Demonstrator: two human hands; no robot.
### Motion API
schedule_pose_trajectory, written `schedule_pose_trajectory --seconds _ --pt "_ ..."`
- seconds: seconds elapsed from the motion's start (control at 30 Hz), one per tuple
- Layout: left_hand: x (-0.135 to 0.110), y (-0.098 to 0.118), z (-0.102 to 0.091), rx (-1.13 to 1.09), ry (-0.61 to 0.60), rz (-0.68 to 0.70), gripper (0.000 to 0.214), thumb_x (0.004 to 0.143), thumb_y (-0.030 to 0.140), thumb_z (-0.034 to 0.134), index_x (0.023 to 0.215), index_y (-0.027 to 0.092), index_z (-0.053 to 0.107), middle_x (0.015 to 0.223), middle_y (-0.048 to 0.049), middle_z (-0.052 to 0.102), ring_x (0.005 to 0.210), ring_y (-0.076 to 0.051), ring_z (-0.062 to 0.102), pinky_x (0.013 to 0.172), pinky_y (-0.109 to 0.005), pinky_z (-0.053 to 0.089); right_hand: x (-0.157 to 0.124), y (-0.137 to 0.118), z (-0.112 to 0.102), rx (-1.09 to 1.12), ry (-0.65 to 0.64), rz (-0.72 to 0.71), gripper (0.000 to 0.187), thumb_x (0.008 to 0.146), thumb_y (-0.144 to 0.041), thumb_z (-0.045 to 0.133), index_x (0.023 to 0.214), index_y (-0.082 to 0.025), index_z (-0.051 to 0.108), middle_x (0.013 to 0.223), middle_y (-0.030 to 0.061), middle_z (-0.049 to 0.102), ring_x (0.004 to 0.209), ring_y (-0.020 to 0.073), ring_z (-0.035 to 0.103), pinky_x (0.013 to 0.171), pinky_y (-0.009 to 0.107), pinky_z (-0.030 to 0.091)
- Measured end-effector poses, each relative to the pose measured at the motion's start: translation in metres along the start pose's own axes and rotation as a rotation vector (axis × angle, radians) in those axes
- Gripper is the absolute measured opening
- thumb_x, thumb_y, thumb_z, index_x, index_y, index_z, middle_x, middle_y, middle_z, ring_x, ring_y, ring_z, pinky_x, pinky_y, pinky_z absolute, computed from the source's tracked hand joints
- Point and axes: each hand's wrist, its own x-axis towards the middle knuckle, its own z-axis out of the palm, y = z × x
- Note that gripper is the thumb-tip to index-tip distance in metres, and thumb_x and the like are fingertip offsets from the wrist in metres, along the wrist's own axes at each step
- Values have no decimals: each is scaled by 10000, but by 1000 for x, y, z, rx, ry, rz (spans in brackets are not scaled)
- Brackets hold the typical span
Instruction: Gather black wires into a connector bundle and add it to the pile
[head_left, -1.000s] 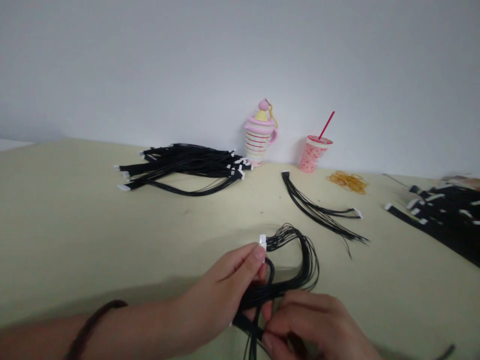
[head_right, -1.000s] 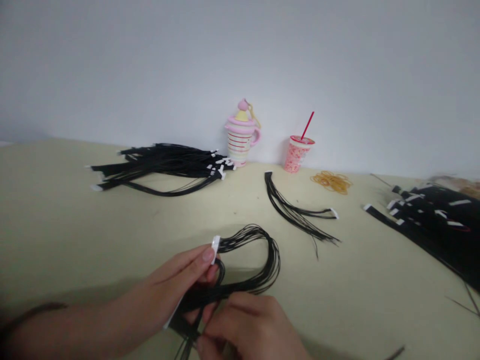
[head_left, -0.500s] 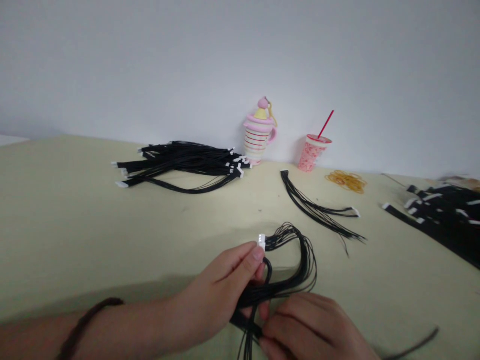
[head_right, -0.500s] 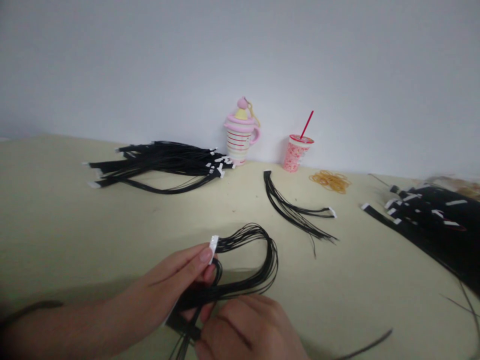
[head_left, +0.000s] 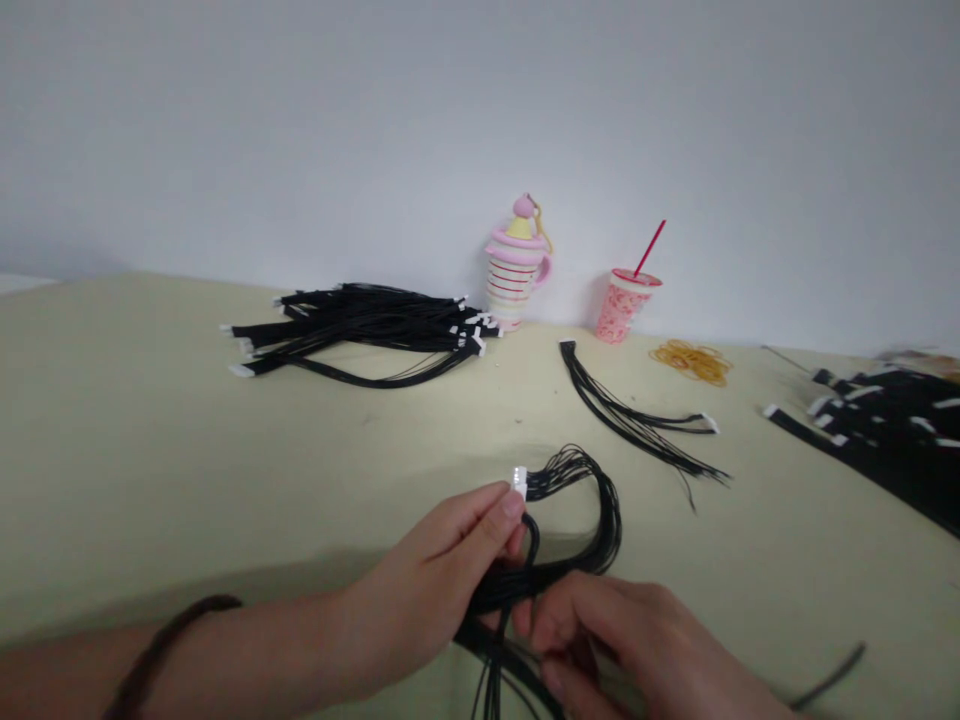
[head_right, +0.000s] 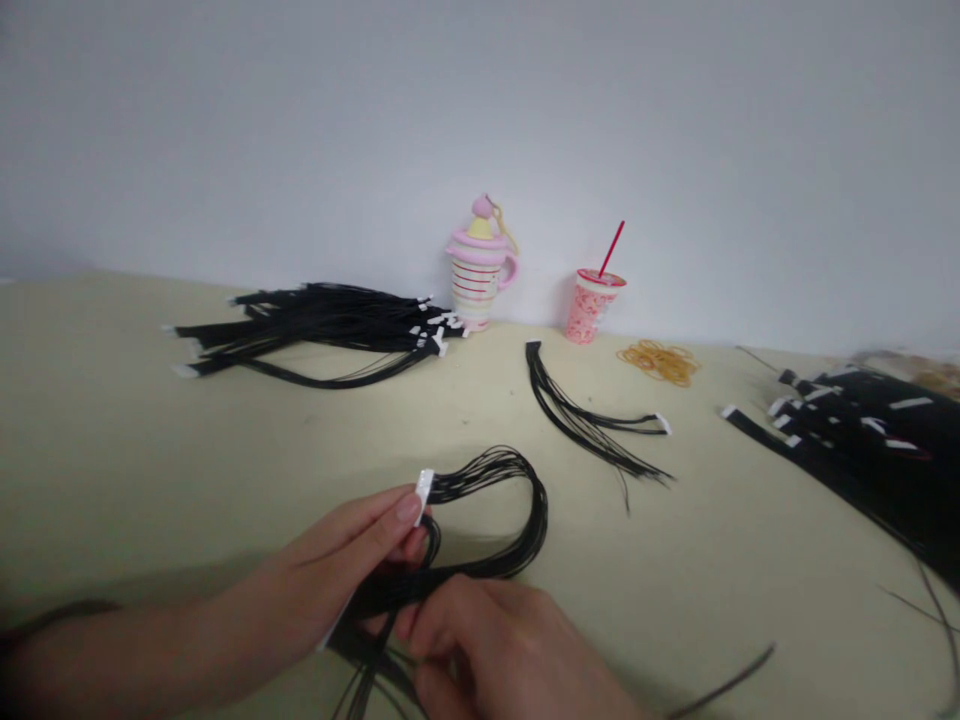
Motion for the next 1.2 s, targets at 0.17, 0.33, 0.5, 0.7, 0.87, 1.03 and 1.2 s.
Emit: schedule_pose_trajectory --seconds 0.17,0.33,0.5,0.7,0.87,1.03,1.2 --pt "1 3 -2 -51 -43 -65 357 894 477 374 700 187 447 571 49 483 538 -119 489 505 -203 361 -6 -9 -38 402 -87 168 92 763 -259 528 731 -184 570 524 -31 485 424 70 437 401 146 357" --pt "2 5 -4 17 -94 -112 417 892 530 304 705 179 429 550 13 546 499 -115 432 471 -202 290 -5 9 -97 765 273 138 401 824 -448 328 509 -200 341 323 -79 185 225 34 172 276 163 154" --pt "5 4 -11 -112 -117 -167 419 868 567 325 735 185 433 558 20 530 482 -105 400 451 -195 249 0 32 -142 412 721 58 462 909 -254 178 625 -168 532 474 -21 316 369 34 139 394 320 105" --pt "7 7 -18 -210 -186 -268 376 847 546 417 758 185 478 649 34 501 489 -87 434 442 -178 262 8 51 -152 167 716 50 496 962 -318 146 762 -172 576 589 -10 419 408 38 241 439 318 204" --pt "7 10 -19 -204 -246 -330 409 783 570 513 696 171 498 573 47 452 433 -78 436 382 -158 269 13 53 -131 377 672 51 188 844 -370 501 928 -223 585 625 -20 478 392 53 284 385 219 291" --pt "8 17 -17 -200 -185 -359 427 731 583 565 658 166 512 568 40 447 424 -76 401 411 -172 338 11 24 -58 411 290 200 180 787 -290 594 691 -138 578 560 -8 513 429 58 390 404 174 303" --pt "5 36 -11 -69 -175 -409 446 664 610 594 560 183 517 514 26 425 446 -117 405 399 -206 350 11 11 -9 402 195 235 215 785 -251 507 607 -146 451 504 -46 369 454 60 308 399 171 221"
